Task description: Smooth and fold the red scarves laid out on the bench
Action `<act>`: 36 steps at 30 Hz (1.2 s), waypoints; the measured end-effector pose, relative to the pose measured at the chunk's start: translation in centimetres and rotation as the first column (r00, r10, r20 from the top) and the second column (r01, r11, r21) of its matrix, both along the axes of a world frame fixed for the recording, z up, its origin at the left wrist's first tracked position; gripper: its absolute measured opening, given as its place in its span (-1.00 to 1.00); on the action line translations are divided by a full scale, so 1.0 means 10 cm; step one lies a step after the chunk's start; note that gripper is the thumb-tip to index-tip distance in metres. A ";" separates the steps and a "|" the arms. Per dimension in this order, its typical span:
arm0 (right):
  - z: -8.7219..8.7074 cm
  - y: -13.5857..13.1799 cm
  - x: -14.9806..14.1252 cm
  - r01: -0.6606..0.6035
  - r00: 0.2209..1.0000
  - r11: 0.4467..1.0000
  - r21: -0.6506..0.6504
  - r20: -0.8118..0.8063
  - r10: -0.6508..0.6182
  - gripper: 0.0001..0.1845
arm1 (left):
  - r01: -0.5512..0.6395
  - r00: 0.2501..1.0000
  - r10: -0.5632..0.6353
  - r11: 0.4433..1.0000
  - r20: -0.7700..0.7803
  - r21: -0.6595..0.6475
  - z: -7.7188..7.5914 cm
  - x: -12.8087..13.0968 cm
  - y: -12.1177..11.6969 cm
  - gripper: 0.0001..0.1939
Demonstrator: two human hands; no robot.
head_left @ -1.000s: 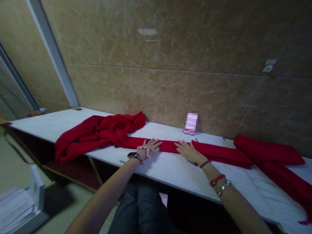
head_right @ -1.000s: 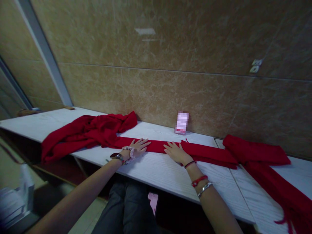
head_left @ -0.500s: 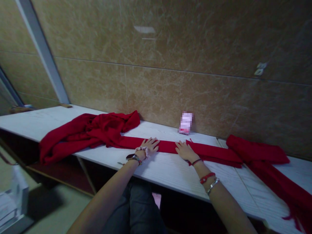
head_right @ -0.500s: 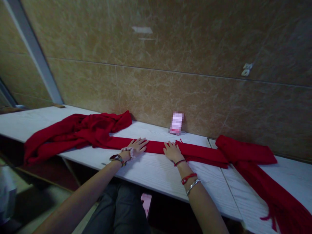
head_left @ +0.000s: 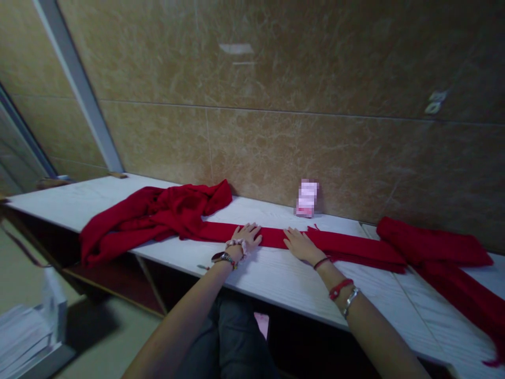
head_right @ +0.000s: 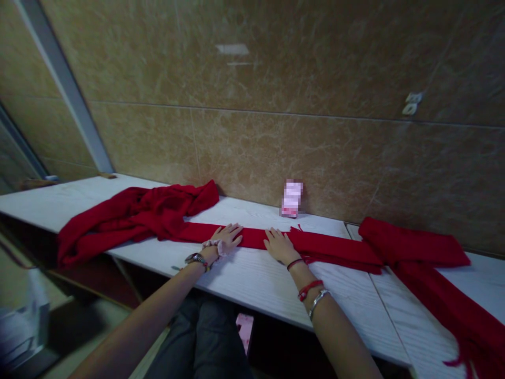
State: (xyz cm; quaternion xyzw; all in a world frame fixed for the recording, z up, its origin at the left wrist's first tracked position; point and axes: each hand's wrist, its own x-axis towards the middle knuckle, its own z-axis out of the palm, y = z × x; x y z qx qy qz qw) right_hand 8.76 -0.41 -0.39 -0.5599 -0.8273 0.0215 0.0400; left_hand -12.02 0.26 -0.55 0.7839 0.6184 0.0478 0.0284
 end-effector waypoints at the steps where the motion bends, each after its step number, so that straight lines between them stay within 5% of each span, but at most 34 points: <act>1: 0.00 0.02 0.09 0.037 0.999 0.999 0.007 0.006 -0.037 -0.48 | -0.035 0.999 0.035 0.999 0.004 -0.005 0.00 -0.02 0.00 -0.50; 8: 0.07 0.07 0.21 0.079 0.997 0.993 0.093 -0.018 -0.078 -0.48 | -0.271 0.962 0.266 0.957 0.064 0.102 0.00 -0.07 -0.04 -0.52; 11: 0.06 0.02 0.01 -0.039 0.997 0.995 0.086 -0.067 0.045 -0.44 | -0.059 0.997 0.049 0.980 0.055 0.188 0.00 -0.03 -0.04 -0.51; 14: 0.02 -0.03 -0.13 -0.147 0.986 0.989 0.012 -0.083 0.147 -0.41 | 0.166 0.986 -0.167 0.983 0.002 0.078 0.01 -0.01 -0.06 -0.50; 17: -0.02 -0.07 -0.13 -0.149 0.987 0.989 -0.013 -0.066 0.148 -0.41 | 0.111 0.994 -0.111 0.994 -0.019 -0.003 0.02 0.00 -0.07 -0.50; 26: 0.07 -0.03 0.55 -0.143 0.986 0.988 0.062 0.101 0.136 -0.51 | -0.087 0.996 0.086 0.995 0.010 0.051 -0.06 -0.02 -0.04 -0.50; 30: 0.03 0.05 0.92 -0.034 0.999 0.981 0.190 -0.013 0.038 -0.50 | -0.103 0.994 0.102 0.994 0.026 0.043 -0.04 -0.01 -0.03 -0.50; 36: -0.05 0.11 1.03 0.001 0.998 0.989 0.149 -0.066 0.009 -0.47 | -0.108 0.994 0.107 0.993 0.027 0.041 0.00 0.01 -0.05 -0.52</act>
